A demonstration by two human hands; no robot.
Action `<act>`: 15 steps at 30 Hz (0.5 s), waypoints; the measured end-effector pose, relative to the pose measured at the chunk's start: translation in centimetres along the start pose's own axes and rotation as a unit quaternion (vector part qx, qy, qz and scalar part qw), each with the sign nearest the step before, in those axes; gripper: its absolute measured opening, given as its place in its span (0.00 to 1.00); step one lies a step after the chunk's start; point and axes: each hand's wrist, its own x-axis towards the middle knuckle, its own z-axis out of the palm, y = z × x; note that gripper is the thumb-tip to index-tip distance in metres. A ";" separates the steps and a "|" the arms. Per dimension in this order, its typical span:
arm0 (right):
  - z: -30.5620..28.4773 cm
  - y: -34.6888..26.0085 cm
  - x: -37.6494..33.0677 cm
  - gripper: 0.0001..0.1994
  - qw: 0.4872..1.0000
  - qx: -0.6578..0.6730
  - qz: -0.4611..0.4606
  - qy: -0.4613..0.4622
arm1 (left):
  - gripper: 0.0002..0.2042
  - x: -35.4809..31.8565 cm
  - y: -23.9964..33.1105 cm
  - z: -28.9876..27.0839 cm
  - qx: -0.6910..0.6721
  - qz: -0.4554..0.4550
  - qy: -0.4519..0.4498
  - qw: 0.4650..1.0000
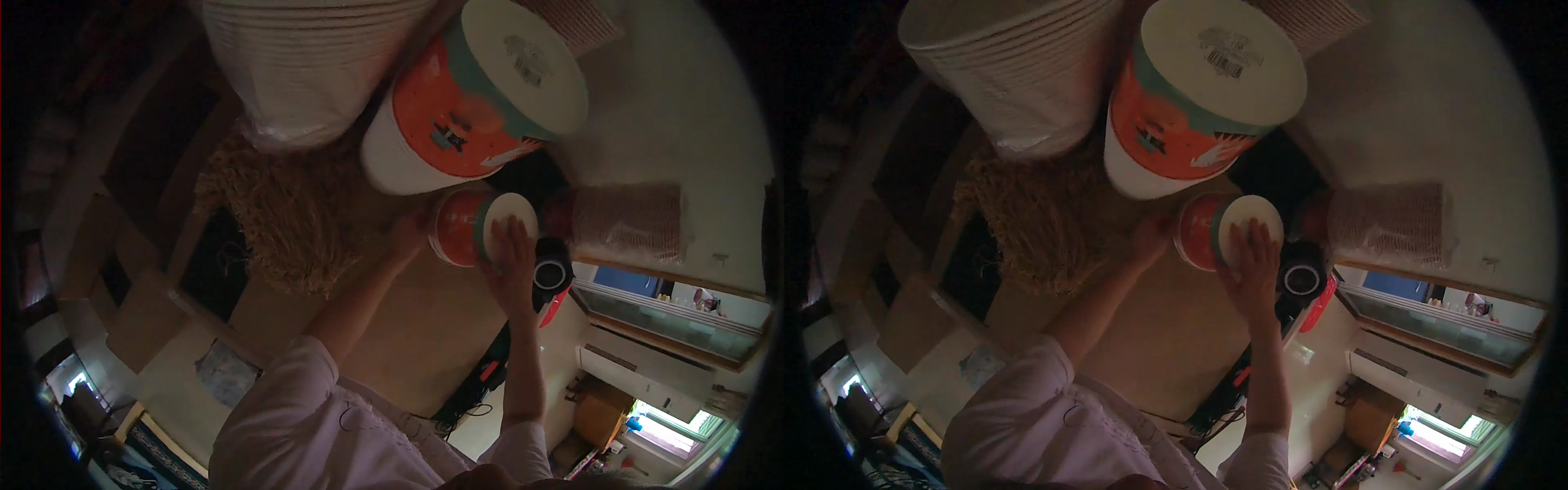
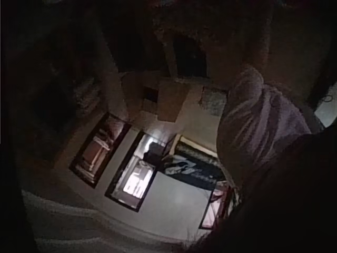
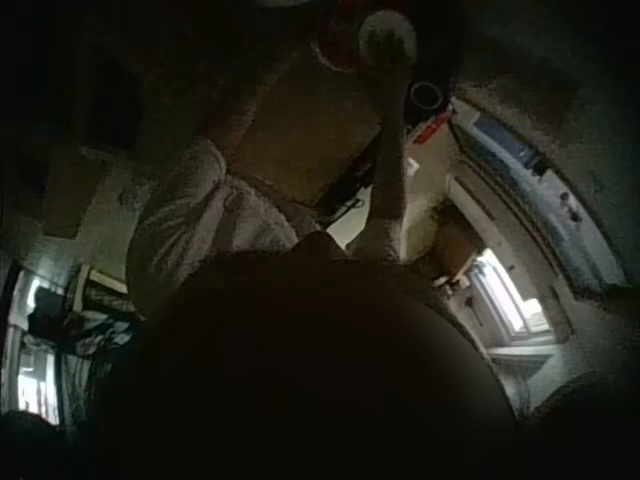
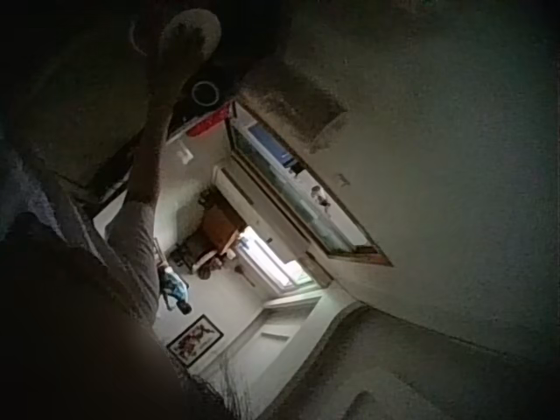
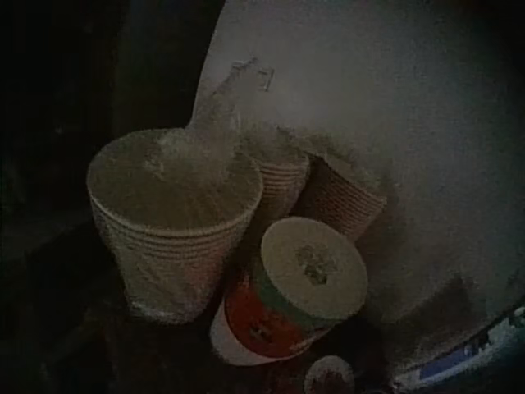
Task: Inspecting and handling paper cups at a production workbench.
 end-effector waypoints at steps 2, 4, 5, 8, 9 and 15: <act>0.1 0.1 0.0 0.31 1.000 -0.010 -0.001 -0.003 | 0.13 0.2 1.1 -0.7 0.077 -0.092 -0.049 0.992; 0.0 0.3 0.0 0.32 1.000 -0.005 -0.002 0.003 | 0.13 0.1 2.6 -0.9 0.029 -0.022 -0.017 0.999; 0.0 0.4 0.0 0.32 1.000 0.002 -0.002 0.004 | 0.12 0.1 3.3 -1.0 -0.020 0.052 0.028 0.998; 0.3 0.4 -0.2 0.32 1.000 0.002 -0.005 0.005 | 0.12 1.1 4.8 -1.1 0.039 0.195 0.021 0.980; 0.3 0.4 -0.3 0.32 1.000 0.002 -0.006 0.010 | 0.12 1.4 4.9 -1.2 0.038 0.196 0.021 0.980; 0.1 0.7 -0.6 0.31 1.000 -0.017 -0.016 -0.009 | 0.13 2.5 2.7 0.7 0.111 0.128 0.025 0.985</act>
